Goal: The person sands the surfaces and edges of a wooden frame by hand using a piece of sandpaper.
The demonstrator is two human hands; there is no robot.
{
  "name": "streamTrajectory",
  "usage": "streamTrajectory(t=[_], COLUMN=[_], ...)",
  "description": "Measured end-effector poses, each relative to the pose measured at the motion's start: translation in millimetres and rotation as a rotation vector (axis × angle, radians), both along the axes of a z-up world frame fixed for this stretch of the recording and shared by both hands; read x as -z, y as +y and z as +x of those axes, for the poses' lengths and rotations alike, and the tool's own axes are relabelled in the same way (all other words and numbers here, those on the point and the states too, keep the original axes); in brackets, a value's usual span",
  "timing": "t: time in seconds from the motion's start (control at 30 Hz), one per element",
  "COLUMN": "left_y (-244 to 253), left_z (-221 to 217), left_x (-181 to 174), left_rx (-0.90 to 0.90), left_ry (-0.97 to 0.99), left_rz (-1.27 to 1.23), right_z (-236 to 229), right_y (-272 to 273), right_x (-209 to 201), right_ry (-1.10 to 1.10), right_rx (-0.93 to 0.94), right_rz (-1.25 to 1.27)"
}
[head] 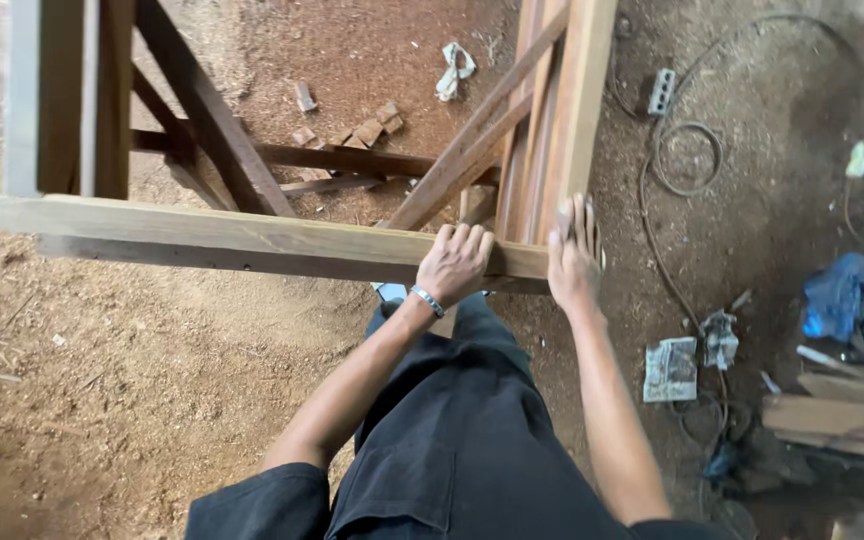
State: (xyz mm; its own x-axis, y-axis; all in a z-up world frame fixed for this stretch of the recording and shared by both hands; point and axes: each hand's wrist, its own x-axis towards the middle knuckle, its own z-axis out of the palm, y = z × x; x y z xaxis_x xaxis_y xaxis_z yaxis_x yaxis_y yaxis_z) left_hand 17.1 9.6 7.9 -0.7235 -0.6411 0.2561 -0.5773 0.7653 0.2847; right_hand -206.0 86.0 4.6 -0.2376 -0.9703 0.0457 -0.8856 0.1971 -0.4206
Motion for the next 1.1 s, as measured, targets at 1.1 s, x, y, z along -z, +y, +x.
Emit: streamTrajectory(t=[1.1], left_y=[-9], left_z=[-14], left_x=[30], left_rx=[-0.027], left_ry=[-0.010], left_rz=[-0.221], right_z=[-36], right_y=[26], right_x=[16], right_ry=[0.050], right_rx=[-0.206], right_rz=[0.140])
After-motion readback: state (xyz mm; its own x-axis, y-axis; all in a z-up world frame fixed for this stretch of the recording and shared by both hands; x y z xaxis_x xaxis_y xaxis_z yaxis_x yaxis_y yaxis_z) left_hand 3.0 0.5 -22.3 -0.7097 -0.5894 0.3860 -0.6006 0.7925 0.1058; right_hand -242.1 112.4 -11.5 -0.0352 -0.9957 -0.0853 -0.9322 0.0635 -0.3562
